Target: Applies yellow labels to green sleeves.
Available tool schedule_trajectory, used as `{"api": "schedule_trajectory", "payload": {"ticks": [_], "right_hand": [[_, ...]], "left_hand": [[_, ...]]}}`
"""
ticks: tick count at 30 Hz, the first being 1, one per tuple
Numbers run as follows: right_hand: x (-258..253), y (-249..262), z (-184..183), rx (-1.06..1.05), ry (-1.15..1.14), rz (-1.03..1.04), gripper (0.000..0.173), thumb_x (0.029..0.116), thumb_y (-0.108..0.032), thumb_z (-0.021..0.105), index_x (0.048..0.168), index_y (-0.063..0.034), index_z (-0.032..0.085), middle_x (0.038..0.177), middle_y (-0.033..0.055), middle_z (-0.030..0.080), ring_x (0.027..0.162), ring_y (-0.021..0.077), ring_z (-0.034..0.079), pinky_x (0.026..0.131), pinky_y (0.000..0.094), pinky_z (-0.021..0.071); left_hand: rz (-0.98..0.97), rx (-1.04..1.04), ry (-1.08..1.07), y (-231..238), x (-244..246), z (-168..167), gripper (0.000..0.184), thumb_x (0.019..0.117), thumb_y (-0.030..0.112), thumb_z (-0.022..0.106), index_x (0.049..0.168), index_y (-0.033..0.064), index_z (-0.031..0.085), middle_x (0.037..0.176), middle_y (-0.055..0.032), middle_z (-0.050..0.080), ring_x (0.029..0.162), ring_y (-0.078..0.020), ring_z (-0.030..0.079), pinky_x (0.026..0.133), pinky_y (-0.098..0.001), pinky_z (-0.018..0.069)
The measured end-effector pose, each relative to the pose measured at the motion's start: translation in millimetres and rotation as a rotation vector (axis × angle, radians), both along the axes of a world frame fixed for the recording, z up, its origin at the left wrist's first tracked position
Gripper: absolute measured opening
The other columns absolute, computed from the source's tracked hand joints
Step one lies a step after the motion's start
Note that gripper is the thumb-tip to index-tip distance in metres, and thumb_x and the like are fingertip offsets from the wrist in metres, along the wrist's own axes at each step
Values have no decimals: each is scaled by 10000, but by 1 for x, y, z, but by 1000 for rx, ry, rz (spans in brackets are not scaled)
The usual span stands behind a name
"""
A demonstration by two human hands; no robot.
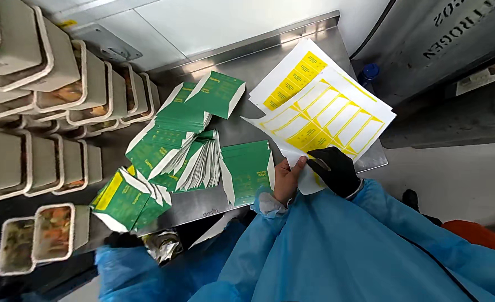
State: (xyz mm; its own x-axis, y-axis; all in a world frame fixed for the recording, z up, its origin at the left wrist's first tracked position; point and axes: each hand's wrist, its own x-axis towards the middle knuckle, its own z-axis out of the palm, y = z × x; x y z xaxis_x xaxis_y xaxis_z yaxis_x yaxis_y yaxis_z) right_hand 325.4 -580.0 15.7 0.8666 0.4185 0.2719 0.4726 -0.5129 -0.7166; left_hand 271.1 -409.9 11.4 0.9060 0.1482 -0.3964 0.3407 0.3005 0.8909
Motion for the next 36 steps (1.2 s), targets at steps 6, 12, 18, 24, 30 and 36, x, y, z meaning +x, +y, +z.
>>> {"api": "schedule_trajectory", "payload": {"ticks": [6, 12, 18, 24, 30, 36], "right_hand": [[3, -3, -2, 16, -87, 57, 173, 964, -239, 704, 1037, -108, 791, 995, 34, 776, 959, 179, 714, 856, 341, 585], [10, -6, 0, 116, 15, 87, 135, 946, -206, 724, 1006, -115, 805, 933, 7, 772, 862, 99, 714, 781, 285, 599], [19, 0, 8, 172, 180, 9, 76, 902, -193, 752, 918, -138, 801, 886, -31, 762, 794, 45, 698, 712, 245, 598], [70, -30, 9, 29, 504, -235, 213, 993, -227, 636, 1041, -64, 764, 958, 84, 757, 837, 207, 718, 775, 473, 597], [133, -110, 29, 162, 609, -672, 362, 1046, -327, 558, 1157, -17, 709, 1062, 123, 736, 886, 199, 696, 807, 418, 568], [121, -104, 78, 298, 444, -755, 268, 1028, -294, 586, 1053, -59, 713, 915, 39, 752, 788, 117, 716, 740, 332, 602]], "left_hand": [[94, 159, -62, -5, -2, 4, 156, 943, 168, 752, 1049, 61, 714, 888, -77, 753, 739, -169, 730, 689, -349, 635], [40, 178, -63, 4, -2, 8, 159, 944, 175, 751, 1068, 76, 738, 904, -74, 760, 743, -168, 733, 688, -341, 633], [-33, 169, -68, 9, -6, 10, 173, 985, 140, 690, 1130, 45, 687, 918, -66, 761, 774, -158, 741, 721, -346, 639], [87, 152, 80, 12, -4, 0, 269, 1007, 216, 668, 1208, 38, 653, 952, -103, 756, 792, -193, 746, 733, -389, 643], [201, 331, 278, 14, 6, -27, 353, 990, 314, 694, 1192, 25, 669, 990, -165, 739, 852, -281, 732, 795, -512, 608], [88, 920, 254, 12, 15, -43, 686, 945, 447, 710, 1441, 29, 485, 1205, -235, 672, 1076, -419, 672, 896, -645, 551]]}}
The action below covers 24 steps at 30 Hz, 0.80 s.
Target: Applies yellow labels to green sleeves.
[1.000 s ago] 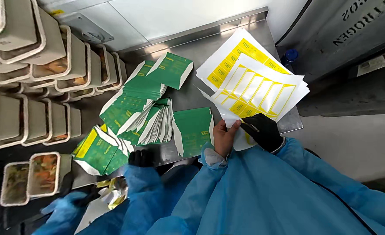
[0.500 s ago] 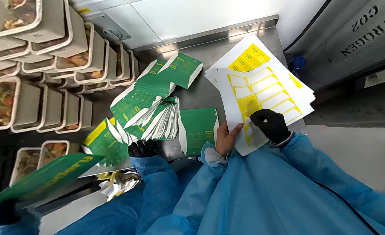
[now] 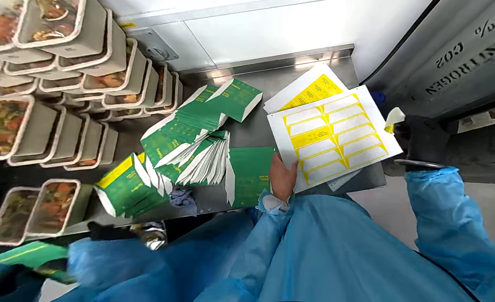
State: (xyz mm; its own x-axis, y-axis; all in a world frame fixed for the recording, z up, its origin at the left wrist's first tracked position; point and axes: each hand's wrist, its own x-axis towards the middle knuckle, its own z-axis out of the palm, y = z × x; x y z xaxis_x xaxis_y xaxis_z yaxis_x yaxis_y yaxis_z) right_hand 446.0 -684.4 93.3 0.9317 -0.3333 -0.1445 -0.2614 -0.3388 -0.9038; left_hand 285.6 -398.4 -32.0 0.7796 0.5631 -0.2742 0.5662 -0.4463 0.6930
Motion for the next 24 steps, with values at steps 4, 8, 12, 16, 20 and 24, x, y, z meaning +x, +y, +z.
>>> {"api": "schedule_trajectory", "payload": {"ticks": [4, 8, 12, 16, 20, 24], "right_hand": [[-39, 46, -2, 88, 13, 236, 239, 1018, -201, 598, 1078, -1, 716, 910, 83, 755, 792, 166, 717, 723, 363, 609], [-86, 109, -19, 184, -43, 576, 266, 1047, -223, 555, 1068, -46, 753, 931, 41, 769, 832, 157, 735, 748, 372, 632], [-95, 132, -22, 103, -221, 1014, 393, 1113, -245, 386, 1262, -96, 717, 1172, 24, 751, 1021, 129, 722, 876, 361, 621], [-104, 155, -15, -580, -549, 979, 363, 1028, -307, 587, 1357, -182, 673, 1318, 23, 699, 1162, 254, 667, 918, 472, 555], [-104, 174, -23, -726, -716, 1013, 235, 1015, -324, 608, 1084, -172, 773, 1210, 30, 736, 1128, 304, 657, 863, 475, 532], [-113, 186, -18, -649, -716, 1061, 188, 993, -251, 621, 978, -120, 755, 1075, 55, 746, 1048, 297, 675, 831, 470, 541]], "left_hand": [[-250, 56, -412, -10, -8, 46, 469, 1067, 305, 533, 1448, 31, 530, 1431, -151, 585, 1284, -272, 595, 1073, -475, 510], [-415, -481, -504, -32, -16, 73, 545, 1122, 403, 301, 1546, 93, 446, 1571, -56, 476, 1408, -203, 494, 1171, -471, 429], [-90, -683, -606, -8, -27, 59, 657, 1099, 514, 241, 1423, 20, 529, 1408, -108, 595, 1299, -193, 571, 1126, -454, 455], [-33, -450, -594, 21, -45, 49, 665, 1116, 452, 166, 1299, -14, 604, 1277, -135, 657, 1215, -198, 620, 1079, -451, 494], [-126, -260, -534, 32, -59, 56, 706, 1105, 494, 121, 1260, 60, 656, 1229, -101, 682, 1162, -194, 643, 1018, -458, 524], [-98, -437, -545, 53, -68, 62, 807, 1074, 570, 50, 1261, 84, 666, 1267, -65, 699, 1190, -175, 646, 1051, -424, 504]]}}
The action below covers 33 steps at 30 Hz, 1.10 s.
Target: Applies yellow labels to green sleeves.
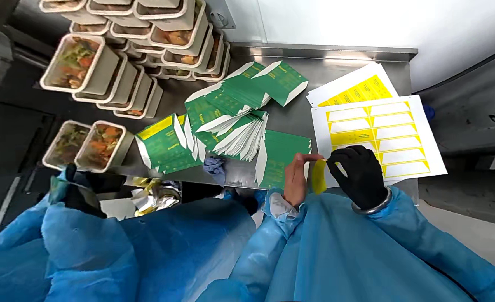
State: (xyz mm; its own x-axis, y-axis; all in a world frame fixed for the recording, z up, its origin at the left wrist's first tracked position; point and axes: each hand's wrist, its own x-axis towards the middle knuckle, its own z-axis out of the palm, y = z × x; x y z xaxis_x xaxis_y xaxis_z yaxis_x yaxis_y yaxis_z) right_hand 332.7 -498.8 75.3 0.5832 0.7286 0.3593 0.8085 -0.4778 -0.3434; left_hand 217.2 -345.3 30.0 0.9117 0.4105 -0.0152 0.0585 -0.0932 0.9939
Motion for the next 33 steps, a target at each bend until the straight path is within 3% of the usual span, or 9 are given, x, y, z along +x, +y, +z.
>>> {"api": "schedule_trajectory", "payload": {"ticks": [2, 5, 9, 15, 18, 20, 22, 28, 33], "right_hand": [[-7, 3, 4, 83, 44, -1, 171, 968, -255, 656, 975, -111, 748, 1065, 63, 743, 1040, 282, 678, 848, 460, 556], [-13, 6, 16, 214, 199, -86, 137, 933, -219, 697, 987, -101, 742, 1062, 57, 735, 1020, 210, 681, 858, 393, 580], [-13, 13, 20, 258, 408, -239, 160, 962, -217, 679, 1004, -74, 739, 1041, 65, 725, 872, 127, 674, 720, 308, 572], [-21, 34, 18, 276, 570, -393, 147, 956, -230, 686, 986, -100, 746, 993, 20, 721, 816, 76, 661, 691, 269, 564], [-28, 41, 16, 250, 600, -417, 149, 968, -254, 684, 1005, -121, 741, 1003, 4, 712, 820, 69, 649, 684, 264, 549], [-32, 46, 9, 276, 606, -441, 148, 957, -251, 695, 996, -119, 748, 996, -3, 719, 839, 60, 655, 705, 259, 554], [-35, 51, -2, 301, 608, -470, 133, 949, -236, 700, 982, -117, 748, 990, -1, 722, 847, 67, 657, 713, 265, 554], [-45, 75, -75, 176, 737, -591, 224, 977, -276, 671, 1033, -70, 740, 984, 93, 715, 797, 199, 684, 691, 412, 592], [-41, 105, -143, 127, 635, -737, 209, 933, -282, 687, 925, -88, 764, 1102, 106, 718, 1038, 303, 650, 882, 501, 531]], "left_hand": [[67, -208, -26, 19, 3, -6, 829, 1049, 649, 102, 1355, 72, 613, 1375, -72, 649, 1285, -205, 594, 1106, -448, 466], [233, -436, 0, 52, -1, -21, 724, 1020, 702, 213, 1484, 205, 462, 1421, 2, 590, 1268, -178, 581, 1021, -430, 501], [183, -464, -20, 64, -17, -23, 806, 956, 798, 286, 1492, 224, 466, 1324, 1, 645, 1203, -157, 611, 985, -386, 519], [119, -536, -57, 81, -20, -33, 874, 883, 826, 467, 1494, 201, 482, 1290, -33, 646, 1172, -185, 625, 962, -422, 549], [113, -490, 34, 90, -20, -28, 771, 920, 680, 599, 1505, 196, 463, 1273, -41, 647, 1121, -176, 643, 927, -404, 568], [137, -435, 96, 93, -21, -22, 568, 970, 304, 704, 1479, 170, 490, 1150, -63, 687, 990, -181, 685, 854, -381, 598], [165, -406, 141, 98, -20, -20, 546, 949, 127, 716, 1450, 150, 501, 1044, -59, 693, 904, -170, 691, 832, -368, 600], [337, -141, 416, 121, -18, -40, 591, 886, 156, 816, 1379, 73, 500, 967, -81, 737, 838, -179, 725, 761, -376, 616], [430, 59, 580, 134, 12, -70, 655, 845, 215, 865, 1353, 65, 479, 959, -96, 760, 789, -212, 726, 746, -431, 598]]}}
